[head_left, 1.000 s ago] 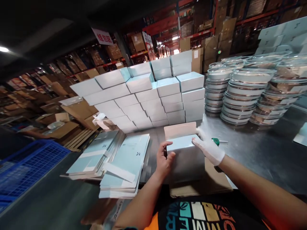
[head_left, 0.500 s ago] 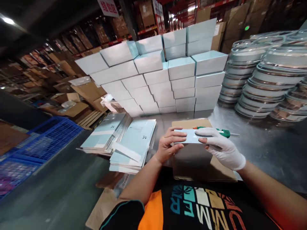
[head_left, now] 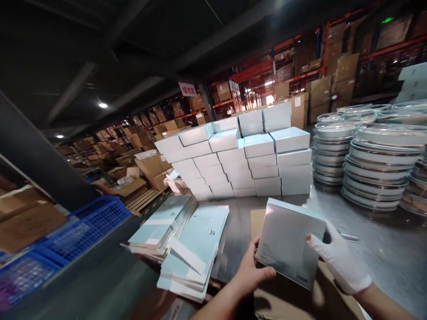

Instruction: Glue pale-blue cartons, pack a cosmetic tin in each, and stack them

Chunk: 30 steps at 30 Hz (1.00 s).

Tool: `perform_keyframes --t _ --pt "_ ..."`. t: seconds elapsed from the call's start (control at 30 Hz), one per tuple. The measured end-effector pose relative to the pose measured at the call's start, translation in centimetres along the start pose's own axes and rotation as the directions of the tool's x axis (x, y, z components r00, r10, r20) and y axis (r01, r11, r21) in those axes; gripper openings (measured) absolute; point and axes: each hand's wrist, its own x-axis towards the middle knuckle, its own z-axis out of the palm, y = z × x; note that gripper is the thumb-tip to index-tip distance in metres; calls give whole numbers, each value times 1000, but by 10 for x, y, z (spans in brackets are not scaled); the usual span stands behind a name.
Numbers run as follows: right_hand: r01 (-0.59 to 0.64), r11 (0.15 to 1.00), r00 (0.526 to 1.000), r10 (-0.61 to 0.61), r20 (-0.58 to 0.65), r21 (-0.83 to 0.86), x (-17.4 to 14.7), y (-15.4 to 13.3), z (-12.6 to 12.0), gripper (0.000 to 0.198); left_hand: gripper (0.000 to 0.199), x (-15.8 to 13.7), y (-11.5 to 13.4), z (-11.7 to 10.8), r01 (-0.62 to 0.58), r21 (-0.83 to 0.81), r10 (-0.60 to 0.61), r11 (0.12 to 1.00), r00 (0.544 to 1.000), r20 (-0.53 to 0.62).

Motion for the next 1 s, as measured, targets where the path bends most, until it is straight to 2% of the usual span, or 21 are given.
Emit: perform_keyframes --t 0.1,0.17,0.23,0.27,0.33,0.4,0.47,0.5,0.57,0.63,0.7,0.77,0.87,0.93,1.0 --pt "72 997 994 -75 85 37 1 -5 -7 102 94 9 19 10 -42 -126 29 991 994 -102" --pt "139 990 975 -131 177 -36 -8 9 -12 109 85 23 52 14 -80 -188 46 979 982 -181" --pt "232 955 934 -166 315 -185 -22 37 -13 101 78 45 100 12 -158 -197 94 967 949 -299" --pt "291 921 903 -174 394 -259 -30 53 -11 93 76 59 129 10 -215 -191 130 958 916 -380" --pt "410 859 814 -192 548 -308 -44 85 -1 80 65 94 193 3 -296 -176 197 939 881 -430" --pt "531 806 676 -218 704 -260 -50 110 14 76 48 130 258 -4 -337 -154 220 929 836 -502" --pt "617 762 544 -229 807 -200 -50 121 28 77 46 162 313 -12 -363 -140 238 921 812 -533" --pt "642 743 504 -226 833 -187 -48 121 32 77 48 175 335 -16 -349 -123 218 929 786 -578" --pt "668 719 482 -223 848 -191 -46 113 33 76 57 190 360 -25 -305 -92 178 948 748 -640" --pt "672 712 493 -221 842 -206 -48 98 27 72 64 192 360 -34 -277 -56 166 959 710 -684" --pt "664 720 489 -213 846 -203 -51 83 19 62 66 184 339 -44 -257 -1 181 966 684 -707" --pt "662 727 456 -196 868 -184 -54 72 16 49 63 168 303 -55 -211 87 209 974 670 -712" --pt "677 717 416 -183 891 -168 -53 72 17 37 56 129 238 -78 -74 288 259 955 684 -682" --pt "693 698 420 -186 888 -181 -49 77 19 41 58 96 199 -98 61 444 275 894 708 -650" --pt "717 670 413 -189 891 -191 -43 83 21 51 66 61 169 -123 204 596 288 776 727 -624"
